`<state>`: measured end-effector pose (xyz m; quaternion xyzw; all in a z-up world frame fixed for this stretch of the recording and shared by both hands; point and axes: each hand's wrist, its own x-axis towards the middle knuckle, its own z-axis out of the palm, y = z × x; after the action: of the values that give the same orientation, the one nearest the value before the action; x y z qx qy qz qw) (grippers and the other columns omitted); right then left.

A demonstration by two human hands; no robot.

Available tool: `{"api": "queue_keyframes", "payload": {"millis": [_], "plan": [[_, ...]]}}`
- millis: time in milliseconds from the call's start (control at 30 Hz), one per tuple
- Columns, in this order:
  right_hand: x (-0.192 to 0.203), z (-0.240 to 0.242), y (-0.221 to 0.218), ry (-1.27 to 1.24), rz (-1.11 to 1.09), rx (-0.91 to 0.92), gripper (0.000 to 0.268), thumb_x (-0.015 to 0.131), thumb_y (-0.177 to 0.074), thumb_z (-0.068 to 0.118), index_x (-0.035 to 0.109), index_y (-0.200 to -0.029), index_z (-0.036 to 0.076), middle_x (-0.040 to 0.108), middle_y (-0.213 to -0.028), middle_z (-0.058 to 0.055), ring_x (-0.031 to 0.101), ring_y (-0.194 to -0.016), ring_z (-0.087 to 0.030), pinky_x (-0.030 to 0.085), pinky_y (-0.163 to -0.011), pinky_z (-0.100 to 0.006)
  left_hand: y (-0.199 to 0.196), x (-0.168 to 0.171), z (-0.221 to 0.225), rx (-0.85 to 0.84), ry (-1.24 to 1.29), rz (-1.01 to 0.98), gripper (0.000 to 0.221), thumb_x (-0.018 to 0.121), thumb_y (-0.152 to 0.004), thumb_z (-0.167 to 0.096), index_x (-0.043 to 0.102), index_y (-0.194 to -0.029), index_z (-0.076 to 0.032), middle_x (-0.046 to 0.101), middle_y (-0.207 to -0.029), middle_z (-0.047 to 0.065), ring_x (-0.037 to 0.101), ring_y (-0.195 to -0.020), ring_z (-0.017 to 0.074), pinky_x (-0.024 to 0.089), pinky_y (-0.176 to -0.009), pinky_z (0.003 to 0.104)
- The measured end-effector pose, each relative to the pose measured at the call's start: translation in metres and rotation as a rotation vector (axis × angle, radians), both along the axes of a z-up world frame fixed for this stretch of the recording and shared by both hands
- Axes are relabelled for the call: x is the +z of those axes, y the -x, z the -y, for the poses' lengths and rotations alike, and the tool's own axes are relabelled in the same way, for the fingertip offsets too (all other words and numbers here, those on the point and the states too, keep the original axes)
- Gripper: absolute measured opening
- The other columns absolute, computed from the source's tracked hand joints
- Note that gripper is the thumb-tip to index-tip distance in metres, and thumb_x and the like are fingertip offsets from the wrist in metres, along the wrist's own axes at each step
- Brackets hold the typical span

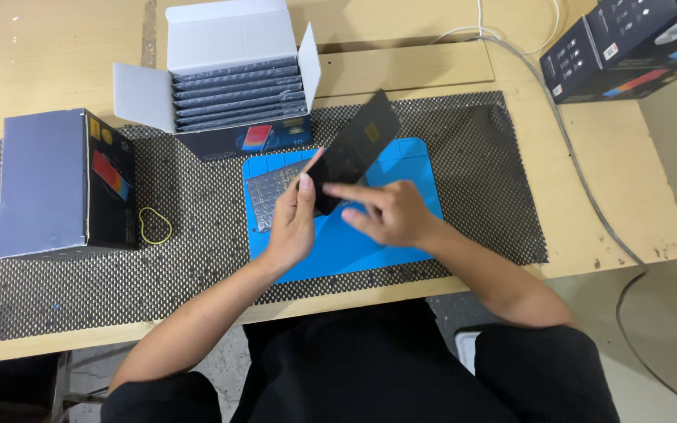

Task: The person packs electronic screens into protective sleeves and boxes by hand. The person removes a screen from a protective bag, shows it, places it back, and repeats this with other screens before putting the stack into a box.

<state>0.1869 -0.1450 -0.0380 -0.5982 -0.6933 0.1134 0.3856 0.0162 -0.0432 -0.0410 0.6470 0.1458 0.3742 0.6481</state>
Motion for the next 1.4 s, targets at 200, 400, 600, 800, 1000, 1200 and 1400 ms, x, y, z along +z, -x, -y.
{"api": "queue_keyframes", "payload": {"millis": [200,400,600,800,1000,1200,1400], "plan": [[-0.008,-0.008,-0.053,0.096,-0.197,-0.251,0.045,0.054,-0.100,0.039,0.065,-0.143,0.032,0.046,-0.046,0.005,0.046,-0.043,-0.012,0.038,-0.049,-0.025,0.005,0.008,-0.002,0.065,-0.136,-0.071,0.050,0.024,-0.114,-0.022,0.045,-0.153,0.000,0.067,-0.128,0.030,0.067,-0.115,0.0399,0.059,-0.089,0.052],[-0.020,-0.009,-0.097,0.050,-0.611,-0.288,0.068,0.021,-0.105,0.055,0.053,-0.152,0.017,0.050,-0.047,0.000,0.050,-0.040,-0.011,0.035,-0.036,-0.021,0.009,0.001,0.002,-0.012,-0.004,0.005,0.051,0.025,-0.114,-0.027,0.041,-0.155,-0.001,0.062,-0.137,0.031,0.060,-0.125,0.0402,0.056,-0.096,0.058],[-0.056,-0.017,-0.081,0.066,-1.128,-0.058,0.064,0.047,-0.099,0.045,0.041,-0.148,0.004,0.072,-0.103,-0.020,0.076,-0.082,-0.034,0.065,-0.050,-0.038,0.004,-0.010,-0.004,-0.033,0.192,0.134,0.052,0.028,-0.113,-0.030,0.045,-0.152,0.000,0.067,-0.128,0.029,0.068,-0.115,0.0403,0.061,-0.089,0.056],[-0.024,-0.016,-0.031,-0.028,-1.328,-0.084,0.013,0.056,-0.104,0.018,0.063,-0.114,0.014,0.077,-0.112,-0.014,0.076,-0.097,-0.026,0.062,-0.076,-0.034,-0.001,-0.015,0.002,-0.115,0.260,0.129,0.048,0.040,-0.112,-0.022,0.042,-0.154,-0.002,0.064,-0.136,0.023,0.063,-0.125,0.0331,0.057,-0.098,0.052],[-0.035,-0.011,-0.045,-0.092,-1.163,-0.216,0.034,0.063,-0.103,0.015,0.063,-0.136,0.011,0.075,-0.104,-0.008,0.068,-0.081,-0.015,0.055,-0.068,-0.028,0.003,-0.016,-0.008,-0.137,0.206,0.042,0.042,0.057,-0.105,-0.019,0.057,-0.144,-0.003,0.069,-0.127,0.021,0.064,-0.124,0.0325,0.053,-0.101,0.049],[-0.044,-0.001,-0.040,-0.050,-0.860,-0.153,0.016,0.068,-0.099,0.007,0.071,-0.114,0.001,0.075,-0.091,-0.010,0.071,-0.084,-0.014,0.063,-0.074,-0.033,0.000,-0.015,-0.025,0.043,0.017,-0.016,0.050,0.077,-0.092,-0.011,0.061,-0.138,-0.003,0.075,-0.110,0.012,0.071,-0.098,0.0153,0.060,-0.078,0.028],[-0.018,0.011,-0.003,0.132,-0.792,0.033,0.011,0.072,-0.093,0.005,0.074,-0.103,0.001,0.072,-0.078,-0.012,0.067,-0.070,-0.017,0.056,-0.059,-0.031,0.002,-0.029,-0.032,-0.048,-0.008,-0.152,0.015,0.083,-0.087,-0.011,0.078,-0.097,-0.001,0.078,-0.078,0.015,0.068,-0.074,0.0106,0.059,-0.052,0.026]]}}
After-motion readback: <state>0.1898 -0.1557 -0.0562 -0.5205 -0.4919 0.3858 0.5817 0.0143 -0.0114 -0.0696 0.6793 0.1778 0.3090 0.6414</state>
